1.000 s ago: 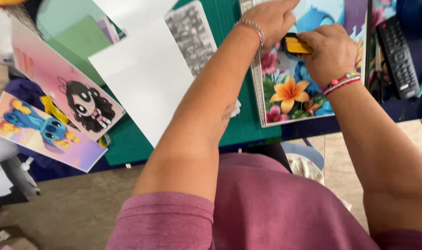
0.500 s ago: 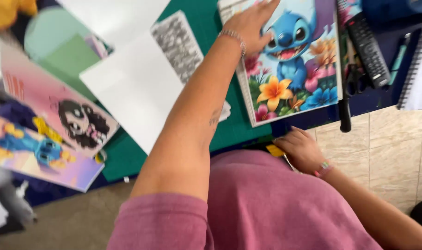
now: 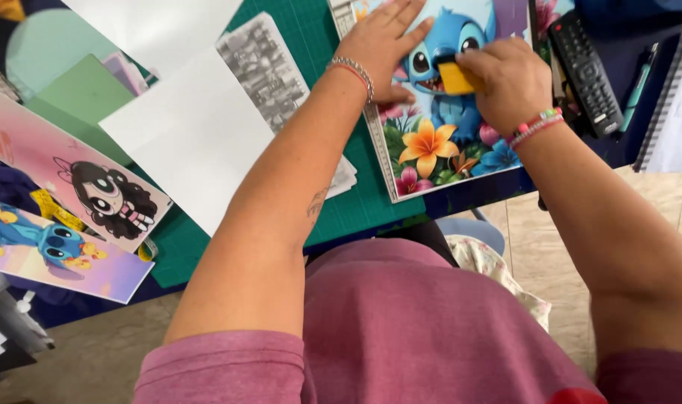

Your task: Applying a protective adhesive film to a printed cover using a squeegee tool to smooth out bubbles

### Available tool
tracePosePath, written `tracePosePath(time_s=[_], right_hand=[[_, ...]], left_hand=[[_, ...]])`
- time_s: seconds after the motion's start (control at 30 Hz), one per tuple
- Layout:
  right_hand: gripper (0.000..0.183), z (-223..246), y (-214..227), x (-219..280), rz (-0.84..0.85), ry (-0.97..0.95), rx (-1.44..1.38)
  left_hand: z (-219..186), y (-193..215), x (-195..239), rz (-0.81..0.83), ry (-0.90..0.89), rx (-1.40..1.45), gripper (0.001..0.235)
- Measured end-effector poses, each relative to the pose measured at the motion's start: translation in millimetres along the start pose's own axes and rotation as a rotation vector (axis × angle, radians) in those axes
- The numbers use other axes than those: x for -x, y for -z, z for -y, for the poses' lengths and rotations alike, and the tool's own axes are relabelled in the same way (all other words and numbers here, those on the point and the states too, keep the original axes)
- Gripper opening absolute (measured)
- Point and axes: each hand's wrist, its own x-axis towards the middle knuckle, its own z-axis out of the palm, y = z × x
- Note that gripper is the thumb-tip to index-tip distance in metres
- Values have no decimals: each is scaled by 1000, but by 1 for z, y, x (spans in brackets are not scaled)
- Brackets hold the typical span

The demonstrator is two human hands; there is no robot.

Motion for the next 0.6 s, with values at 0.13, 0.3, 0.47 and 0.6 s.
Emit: tracePosePath(time_s=[0.13, 0.3, 0.47, 0.6], right_hand=[[17, 35, 35, 53, 39, -21, -131], [38, 56, 42, 131, 203, -89, -185], [33, 62, 21, 236, 652, -170, 101], [42, 49, 84, 152, 374, -267, -373]], left_hand=[[6, -2, -3, -39, -17, -3, 120], [8, -5, -2, -73, -29, -1, 118], [1, 3, -10, -61, 6, -81, 123], [-8, 0, -1, -162, 35, -106, 116]])
